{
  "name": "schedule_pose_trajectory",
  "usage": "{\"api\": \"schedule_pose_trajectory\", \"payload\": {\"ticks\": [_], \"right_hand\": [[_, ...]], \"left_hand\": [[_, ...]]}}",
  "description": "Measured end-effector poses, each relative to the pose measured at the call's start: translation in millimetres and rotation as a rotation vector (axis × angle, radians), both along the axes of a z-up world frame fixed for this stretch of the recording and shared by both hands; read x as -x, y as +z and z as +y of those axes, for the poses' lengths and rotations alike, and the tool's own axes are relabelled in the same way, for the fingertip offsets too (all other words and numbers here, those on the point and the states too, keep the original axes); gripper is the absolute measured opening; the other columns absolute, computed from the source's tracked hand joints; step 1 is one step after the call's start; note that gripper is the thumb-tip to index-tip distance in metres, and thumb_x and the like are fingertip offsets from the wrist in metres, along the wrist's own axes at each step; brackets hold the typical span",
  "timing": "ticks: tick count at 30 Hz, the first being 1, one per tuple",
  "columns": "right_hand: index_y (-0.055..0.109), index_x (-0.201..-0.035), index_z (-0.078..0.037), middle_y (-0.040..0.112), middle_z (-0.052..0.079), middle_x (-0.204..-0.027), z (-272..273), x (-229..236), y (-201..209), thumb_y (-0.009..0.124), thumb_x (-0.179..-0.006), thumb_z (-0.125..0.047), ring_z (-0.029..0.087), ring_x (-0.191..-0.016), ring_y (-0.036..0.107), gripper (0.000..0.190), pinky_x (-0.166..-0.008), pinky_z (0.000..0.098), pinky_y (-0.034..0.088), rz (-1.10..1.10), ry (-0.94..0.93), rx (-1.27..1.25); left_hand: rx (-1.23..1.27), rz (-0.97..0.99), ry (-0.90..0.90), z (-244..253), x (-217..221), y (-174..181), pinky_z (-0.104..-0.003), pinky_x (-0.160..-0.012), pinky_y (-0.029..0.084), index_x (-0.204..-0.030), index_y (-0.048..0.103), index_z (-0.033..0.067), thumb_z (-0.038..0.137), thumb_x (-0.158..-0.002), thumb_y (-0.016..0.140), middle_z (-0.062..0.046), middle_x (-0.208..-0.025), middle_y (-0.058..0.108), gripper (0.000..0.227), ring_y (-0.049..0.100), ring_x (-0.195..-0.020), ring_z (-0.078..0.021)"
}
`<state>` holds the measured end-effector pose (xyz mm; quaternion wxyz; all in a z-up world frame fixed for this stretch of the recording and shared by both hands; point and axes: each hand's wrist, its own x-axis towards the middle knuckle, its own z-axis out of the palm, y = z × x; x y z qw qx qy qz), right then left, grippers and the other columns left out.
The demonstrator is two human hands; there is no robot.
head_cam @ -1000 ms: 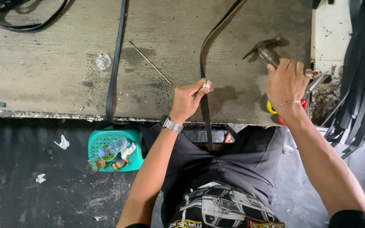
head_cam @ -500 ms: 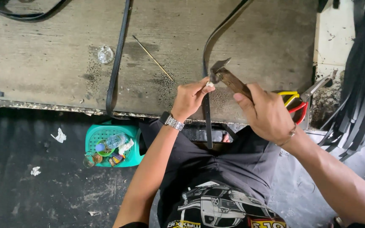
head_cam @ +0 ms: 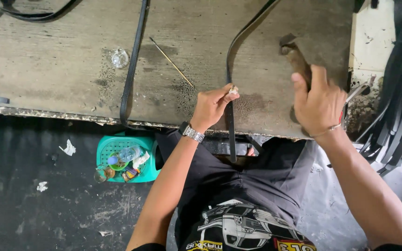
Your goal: Hammering rivets into a leather strap on a workbench.
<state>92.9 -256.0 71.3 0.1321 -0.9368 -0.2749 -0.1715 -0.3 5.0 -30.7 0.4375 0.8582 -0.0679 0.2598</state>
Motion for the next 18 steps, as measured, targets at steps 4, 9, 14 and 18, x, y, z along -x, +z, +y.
{"api": "schedule_pose_trajectory", "payload": {"ticks": [4, 9, 14, 18], "right_hand": [[0.063, -0.116, -0.007, 0.071, 0.014, -0.094, -12, -30, -54, 0.078, -0.102, -0.032, 0.036, -0.088, 0.068, 0.032, -0.063, 0.0486, 0.051, -0.126, -0.184, 0.168], [0.065, -0.131, 0.007, 0.054, 0.024, -0.135, 5, -24, -70, 0.088, -0.08, -0.016, 0.041, -0.136, 0.047, 0.06, -0.111, 0.051, 0.036, -0.219, 0.017, 0.073], [0.066, -0.135, 0.002, 0.055, 0.025, -0.143, 62, 3, -50, 0.08, -0.083, -0.015, 0.042, -0.141, 0.047, 0.057, -0.119, 0.0533, 0.032, -0.062, 0.366, -0.107], [0.062, -0.141, -0.015, 0.046, 0.012, -0.158, 88, 8, -71, 0.062, -0.094, -0.055, 0.029, -0.152, 0.037, 0.062, -0.126, 0.0485, 0.022, 0.15, 0.497, 0.087]], "left_hand": [[0.042, -0.019, 0.008, -3, 1, 8, -0.022, -0.043, 0.034, -0.11, 0.079, 0.0142, 0.04, -0.104, 0.058, 0.007, -0.062, 0.066, 0.034, 0.047, -0.049, 0.0], [0.286, 0.021, 0.03, -7, 5, 18, -0.036, -0.073, 0.062, -0.117, 0.076, 0.0097, 0.029, -0.101, 0.069, -0.013, -0.089, 0.079, 0.027, 0.075, -0.088, -0.0334], [0.254, 0.044, 0.051, -5, 3, 8, -0.039, -0.075, 0.062, -0.119, 0.075, 0.0092, 0.029, -0.101, 0.068, -0.016, -0.095, 0.078, 0.028, 0.074, -0.092, -0.0353], [0.222, 0.091, 0.07, -9, 5, 24, -0.043, -0.069, 0.065, -0.119, 0.072, 0.0053, 0.028, -0.103, 0.065, -0.022, -0.097, 0.076, 0.029, 0.075, -0.089, -0.039]]}}
